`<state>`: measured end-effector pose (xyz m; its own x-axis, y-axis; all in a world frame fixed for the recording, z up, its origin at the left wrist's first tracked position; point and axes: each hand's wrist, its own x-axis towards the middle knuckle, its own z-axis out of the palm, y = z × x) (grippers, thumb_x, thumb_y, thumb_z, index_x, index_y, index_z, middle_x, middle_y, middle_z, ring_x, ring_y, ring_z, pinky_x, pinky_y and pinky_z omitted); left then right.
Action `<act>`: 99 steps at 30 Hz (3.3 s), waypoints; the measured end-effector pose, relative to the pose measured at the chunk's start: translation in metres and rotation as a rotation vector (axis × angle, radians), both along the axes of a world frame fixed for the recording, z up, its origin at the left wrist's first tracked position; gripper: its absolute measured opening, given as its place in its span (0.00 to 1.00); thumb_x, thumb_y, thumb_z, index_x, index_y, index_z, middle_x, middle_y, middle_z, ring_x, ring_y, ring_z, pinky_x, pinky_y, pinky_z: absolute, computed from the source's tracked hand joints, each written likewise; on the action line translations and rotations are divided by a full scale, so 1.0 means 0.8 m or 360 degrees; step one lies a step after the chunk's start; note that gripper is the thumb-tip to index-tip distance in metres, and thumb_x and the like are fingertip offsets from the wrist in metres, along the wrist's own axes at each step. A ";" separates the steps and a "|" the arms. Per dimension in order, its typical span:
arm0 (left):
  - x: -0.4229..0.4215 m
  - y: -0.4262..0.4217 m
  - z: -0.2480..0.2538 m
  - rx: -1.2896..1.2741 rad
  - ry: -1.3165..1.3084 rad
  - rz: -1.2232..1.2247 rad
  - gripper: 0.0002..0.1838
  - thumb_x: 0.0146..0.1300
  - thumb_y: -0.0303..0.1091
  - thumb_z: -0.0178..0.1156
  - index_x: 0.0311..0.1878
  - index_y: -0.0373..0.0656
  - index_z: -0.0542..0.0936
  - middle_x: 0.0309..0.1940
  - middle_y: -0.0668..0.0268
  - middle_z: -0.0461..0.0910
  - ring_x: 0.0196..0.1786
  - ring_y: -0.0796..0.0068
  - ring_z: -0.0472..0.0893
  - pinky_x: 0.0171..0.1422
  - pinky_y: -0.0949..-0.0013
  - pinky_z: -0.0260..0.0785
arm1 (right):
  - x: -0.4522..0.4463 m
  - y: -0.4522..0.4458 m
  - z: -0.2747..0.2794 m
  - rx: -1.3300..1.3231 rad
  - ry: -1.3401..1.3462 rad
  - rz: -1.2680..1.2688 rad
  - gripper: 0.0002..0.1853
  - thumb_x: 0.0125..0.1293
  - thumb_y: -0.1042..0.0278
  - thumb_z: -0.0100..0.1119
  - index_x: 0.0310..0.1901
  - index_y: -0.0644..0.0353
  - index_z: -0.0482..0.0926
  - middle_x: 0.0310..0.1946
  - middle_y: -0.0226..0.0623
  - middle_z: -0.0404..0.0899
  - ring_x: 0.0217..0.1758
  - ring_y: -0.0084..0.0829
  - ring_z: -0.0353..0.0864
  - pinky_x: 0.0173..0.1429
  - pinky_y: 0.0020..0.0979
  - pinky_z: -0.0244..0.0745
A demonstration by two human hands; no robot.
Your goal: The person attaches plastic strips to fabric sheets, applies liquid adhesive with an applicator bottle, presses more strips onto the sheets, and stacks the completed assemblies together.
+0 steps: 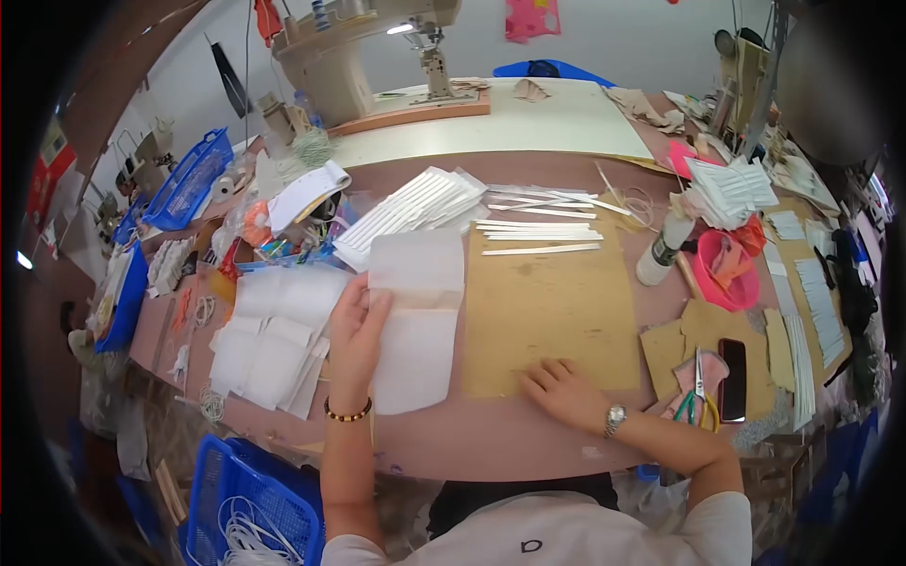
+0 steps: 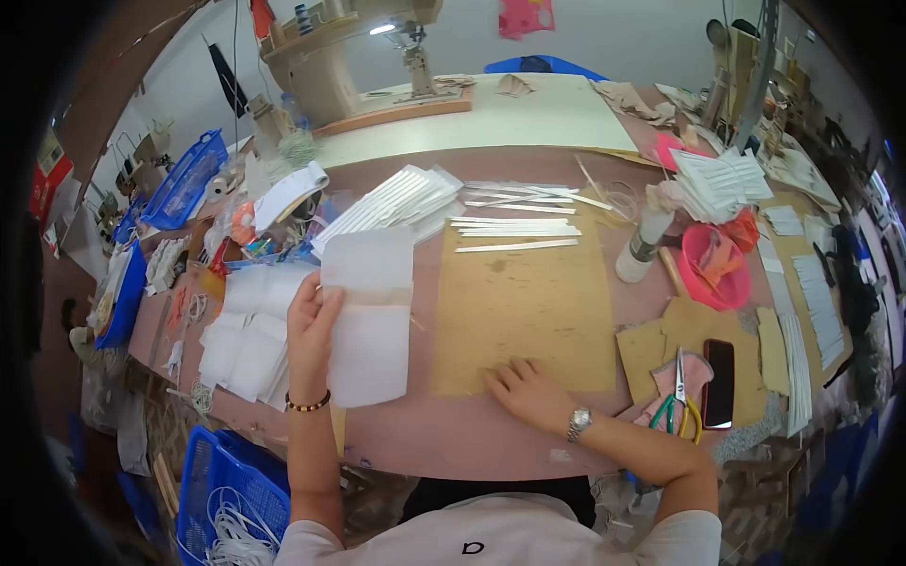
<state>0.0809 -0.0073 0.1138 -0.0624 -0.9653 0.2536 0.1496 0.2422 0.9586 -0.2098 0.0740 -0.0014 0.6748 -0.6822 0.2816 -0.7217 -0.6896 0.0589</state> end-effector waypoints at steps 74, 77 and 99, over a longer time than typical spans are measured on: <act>-0.073 0.081 -0.145 0.0503 -0.1253 -0.0344 0.05 0.58 0.27 0.65 0.31 0.37 0.78 0.20 0.66 0.76 0.19 0.81 0.69 0.24 0.75 0.62 | -0.103 0.041 0.003 0.1511 -0.1114 -0.0779 0.08 0.61 0.69 0.63 0.33 0.66 0.78 0.26 0.41 0.80 0.29 0.29 0.82 0.37 0.28 0.79; -0.074 0.080 -0.144 0.0483 -0.1286 -0.0352 0.05 0.58 0.27 0.65 0.31 0.37 0.78 0.20 0.65 0.76 0.19 0.81 0.70 0.24 0.74 0.62 | -0.102 0.043 0.001 0.1455 -0.1102 -0.0768 0.08 0.60 0.69 0.64 0.33 0.65 0.79 0.26 0.41 0.81 0.29 0.32 0.83 0.36 0.29 0.79; -0.058 0.049 -0.108 0.0069 -0.2152 0.0005 0.10 0.62 0.32 0.59 0.41 0.36 0.75 0.30 0.49 0.77 0.31 0.43 0.78 0.34 0.50 0.70 | -0.105 0.024 0.051 0.0676 -0.0189 -0.0908 0.11 0.58 0.65 0.62 0.38 0.62 0.75 0.33 0.40 0.76 0.33 0.43 0.78 0.35 0.41 0.74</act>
